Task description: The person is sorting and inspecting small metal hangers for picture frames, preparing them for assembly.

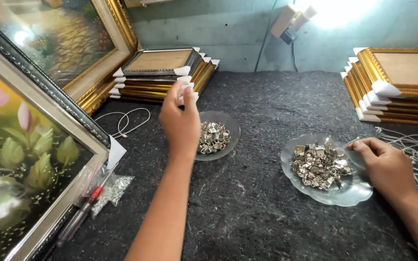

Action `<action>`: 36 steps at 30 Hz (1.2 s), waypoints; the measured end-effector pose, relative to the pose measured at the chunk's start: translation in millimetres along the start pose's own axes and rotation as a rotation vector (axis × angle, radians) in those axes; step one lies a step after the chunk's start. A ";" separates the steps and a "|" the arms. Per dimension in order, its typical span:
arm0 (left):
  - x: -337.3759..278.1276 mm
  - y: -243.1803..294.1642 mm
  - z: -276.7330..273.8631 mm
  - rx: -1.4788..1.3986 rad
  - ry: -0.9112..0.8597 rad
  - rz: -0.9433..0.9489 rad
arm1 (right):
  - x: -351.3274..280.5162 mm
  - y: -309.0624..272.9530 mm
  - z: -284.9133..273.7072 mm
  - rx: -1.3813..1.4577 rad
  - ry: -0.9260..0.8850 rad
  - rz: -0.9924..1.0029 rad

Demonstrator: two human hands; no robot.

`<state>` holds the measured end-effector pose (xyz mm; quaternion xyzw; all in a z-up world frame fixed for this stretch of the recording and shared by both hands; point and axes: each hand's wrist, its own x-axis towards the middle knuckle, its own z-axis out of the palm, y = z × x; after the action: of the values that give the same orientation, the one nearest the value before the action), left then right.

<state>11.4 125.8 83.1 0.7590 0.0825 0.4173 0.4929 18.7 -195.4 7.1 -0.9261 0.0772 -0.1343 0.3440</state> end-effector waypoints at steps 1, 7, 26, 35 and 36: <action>-7.5 7.7 7.2 0.001 0.002 -0.002 | -0.6 -2.3 -0.4 -0.001 -0.002 -0.002; -86.3 30.2 55.6 -0.450 -0.209 -0.192 | -0.1 -1.0 1.2 0.030 0.000 0.010; -117.3 0.4 81.2 -0.251 -0.759 0.457 | -1.2 -29.6 -22.5 -0.145 0.023 -0.233; -102.7 -25.3 92.7 -0.067 -0.526 0.500 | -24.1 -47.8 -9.7 -0.464 -0.044 -0.492; -92.8 -30.1 92.2 0.059 -0.443 0.495 | -21.7 -47.8 -8.0 -0.521 -0.053 -0.424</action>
<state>26.7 28.4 -8.1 0.8422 -0.2018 0.3466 0.3603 -1.9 -159.3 40.2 -0.9815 -0.0946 -0.1545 0.0622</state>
